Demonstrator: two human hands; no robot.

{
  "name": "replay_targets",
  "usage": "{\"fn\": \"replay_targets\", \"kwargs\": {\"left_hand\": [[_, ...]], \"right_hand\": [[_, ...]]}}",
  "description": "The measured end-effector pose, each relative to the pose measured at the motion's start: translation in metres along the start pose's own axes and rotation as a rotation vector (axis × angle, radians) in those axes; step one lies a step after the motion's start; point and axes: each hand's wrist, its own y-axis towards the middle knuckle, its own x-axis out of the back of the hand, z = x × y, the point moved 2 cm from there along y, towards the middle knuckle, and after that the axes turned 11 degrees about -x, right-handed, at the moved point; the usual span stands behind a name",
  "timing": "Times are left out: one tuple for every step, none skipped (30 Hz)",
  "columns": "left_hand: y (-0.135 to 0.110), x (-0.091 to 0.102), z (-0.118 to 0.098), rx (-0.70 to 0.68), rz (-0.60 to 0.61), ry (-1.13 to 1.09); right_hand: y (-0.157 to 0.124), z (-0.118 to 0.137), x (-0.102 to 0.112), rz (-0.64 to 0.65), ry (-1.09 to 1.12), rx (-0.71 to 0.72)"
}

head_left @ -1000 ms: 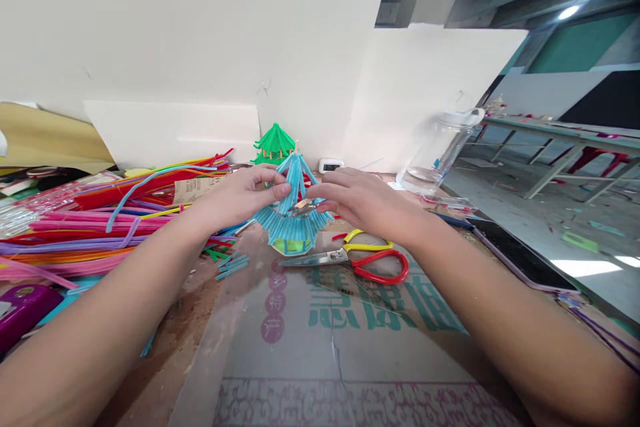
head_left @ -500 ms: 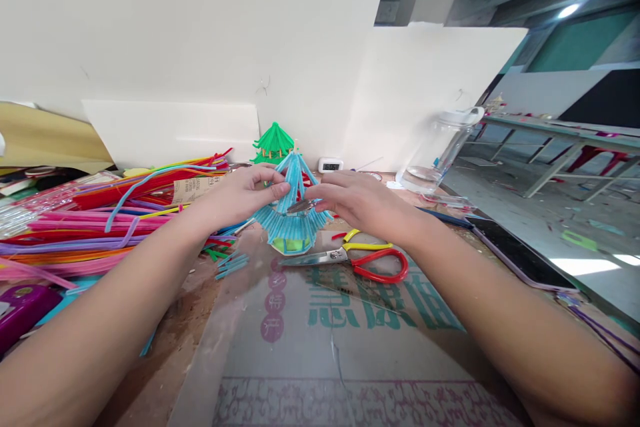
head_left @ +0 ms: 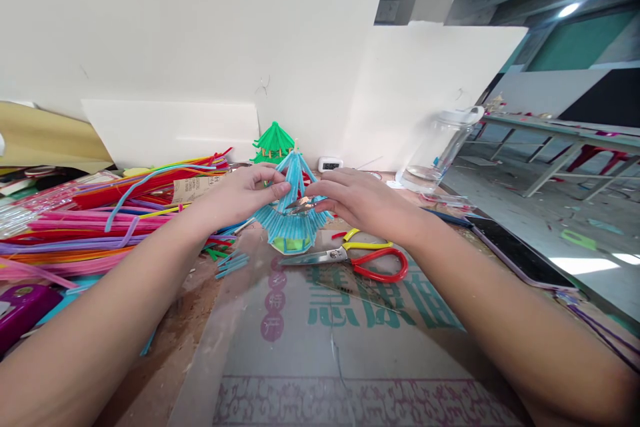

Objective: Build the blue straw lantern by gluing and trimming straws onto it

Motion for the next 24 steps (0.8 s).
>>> {"fn": "replay_targets", "kwargs": {"left_hand": [[0.0000,-0.0001,0.0004,0.003,0.000,-0.006],[-0.0001,-0.0002,0.0008,0.006,0.000,-0.012],[-0.0001,-0.0003,0.0014,0.008,-0.002,-0.018],[-0.0001,-0.0004,0.0019,0.008,-0.004,-0.020],[-0.0002,-0.0005,0.0023,0.009,-0.006,-0.019],[-0.0002,-0.0005,0.0026,0.011,-0.007,-0.016],[-0.0002,-0.0005,0.0028,0.013,-0.007,-0.013],[-0.0003,-0.0005,0.0027,0.017,-0.005,-0.011],[-0.0004,-0.0005,0.0025,0.020,-0.002,-0.011],[-0.0005,-0.0003,0.0021,0.025,-0.002,-0.009],[-0.0007,-0.0002,0.0018,0.028,-0.003,-0.007],[-0.0008,0.0000,0.0015,0.030,-0.005,-0.004],[-0.0008,0.0002,0.0012,0.030,-0.007,-0.001],[-0.0008,0.0003,0.0011,0.028,-0.008,0.001],[-0.0008,0.0003,0.0011,0.023,-0.008,0.002],[-0.0007,0.0001,0.0012,0.018,-0.006,0.002],[-0.0007,-0.0001,0.0013,0.015,-0.002,0.000],[-0.0006,-0.0002,0.0015,0.012,-0.003,0.000],[-0.0005,-0.0003,0.0015,0.009,-0.004,0.000],[-0.0005,-0.0004,0.0014,0.007,-0.006,0.000],[-0.0005,-0.0005,0.0011,0.006,-0.007,0.000],[-0.0006,-0.0004,0.0006,0.004,-0.009,0.001],[-0.0006,-0.0004,-0.0001,0.003,-0.009,0.003],[-0.0007,-0.0002,-0.0008,0.002,-0.008,0.005]], "right_hand": [[0.0001,-0.0001,0.0000,0.000,0.001,0.001],[0.0002,-0.0001,0.0000,-0.002,0.001,0.001],[0.0002,-0.0002,0.0000,-0.004,0.000,0.001],[0.0003,-0.0002,-0.0002,-0.006,-0.001,0.000],[0.0004,-0.0001,-0.0005,-0.010,0.001,0.000],[0.0004,0.0000,-0.0007,-0.014,0.004,0.002],[0.0004,0.0002,-0.0010,-0.019,0.008,0.005],[0.0004,0.0004,-0.0013,-0.023,0.012,0.007],[0.0004,0.0006,-0.0016,-0.025,0.014,0.008],[0.0005,0.0008,-0.0019,-0.026,0.014,0.006],[0.0006,0.0010,-0.0022,-0.023,0.015,0.005],[0.0008,0.0013,-0.0024,-0.022,0.017,0.006],[0.0009,0.0016,-0.0025,-0.023,0.022,0.009],[0.0010,0.0020,-0.0024,-0.024,0.028,0.013],[0.0011,0.0024,-0.0021,-0.025,0.035,0.016],[0.0011,0.0029,-0.0015,-0.023,0.040,0.016],[0.0010,0.0033,-0.0006,-0.016,0.041,0.010],[0.0008,0.0037,0.0004,-0.003,0.036,-0.003],[0.0006,0.0040,0.0017,0.012,0.028,-0.020],[0.0003,0.0043,0.0031,0.026,0.019,-0.036],[0.0001,0.0046,0.0045,0.036,0.009,-0.049],[-0.0001,0.0048,0.0058,0.042,0.002,-0.057],[-0.0003,0.0050,0.0067,0.043,-0.001,-0.061],[-0.0003,0.0051,0.0072,0.044,-0.004,-0.061]]}}
